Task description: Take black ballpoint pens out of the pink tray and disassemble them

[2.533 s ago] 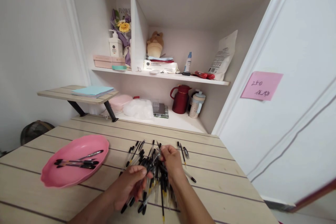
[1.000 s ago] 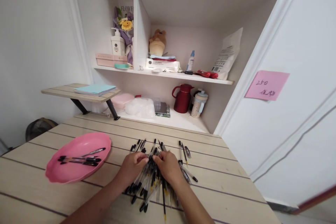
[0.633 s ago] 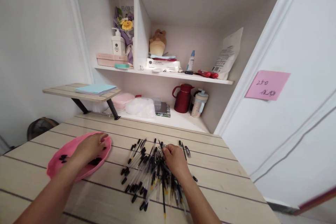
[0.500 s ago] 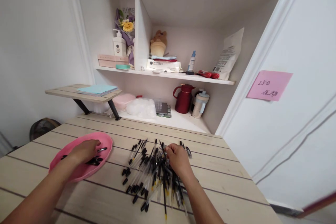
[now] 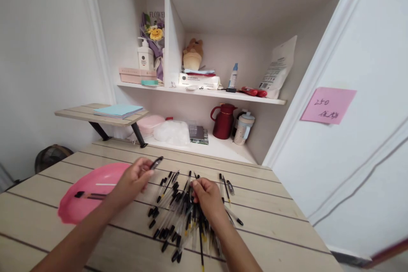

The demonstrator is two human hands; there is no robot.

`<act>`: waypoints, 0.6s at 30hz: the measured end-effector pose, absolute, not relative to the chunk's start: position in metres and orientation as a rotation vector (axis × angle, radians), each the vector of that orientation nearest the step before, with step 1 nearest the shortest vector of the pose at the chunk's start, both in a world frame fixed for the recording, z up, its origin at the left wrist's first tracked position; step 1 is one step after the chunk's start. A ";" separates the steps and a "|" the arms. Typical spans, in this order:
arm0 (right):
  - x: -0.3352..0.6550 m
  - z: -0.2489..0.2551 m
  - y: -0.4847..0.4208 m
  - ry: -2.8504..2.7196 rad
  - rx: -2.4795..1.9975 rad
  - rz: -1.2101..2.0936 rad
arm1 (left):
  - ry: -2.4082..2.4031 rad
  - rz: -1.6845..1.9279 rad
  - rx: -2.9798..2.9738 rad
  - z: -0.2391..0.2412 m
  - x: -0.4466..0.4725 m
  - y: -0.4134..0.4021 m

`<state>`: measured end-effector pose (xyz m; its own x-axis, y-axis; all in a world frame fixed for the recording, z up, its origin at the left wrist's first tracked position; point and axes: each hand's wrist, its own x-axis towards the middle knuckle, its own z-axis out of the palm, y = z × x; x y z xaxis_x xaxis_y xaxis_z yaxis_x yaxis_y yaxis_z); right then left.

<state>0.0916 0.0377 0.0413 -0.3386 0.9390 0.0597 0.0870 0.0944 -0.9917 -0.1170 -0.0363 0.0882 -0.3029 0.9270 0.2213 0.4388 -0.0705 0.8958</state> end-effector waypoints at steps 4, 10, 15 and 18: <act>0.078 0.044 0.020 -1.509 -0.847 1.461 | 1.363 1.266 1.221 0.061 -0.058 -0.032; 0.076 0.034 0.021 -1.388 -0.857 1.473 | 1.337 1.241 1.173 0.031 -0.041 -0.029; 0.077 0.034 0.023 -1.342 -0.829 1.584 | 1.279 1.102 0.996 0.035 -0.049 -0.034; 0.075 0.036 0.019 -1.251 -0.705 1.743 | 0.995 0.976 0.846 0.040 -0.057 -0.035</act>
<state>0.0754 0.0189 0.0363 -0.4752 0.8792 0.0341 -0.3135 -0.1329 -0.9402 -0.0574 -0.0350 0.0399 0.2257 0.9330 -0.2802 -0.2620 0.3351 0.9050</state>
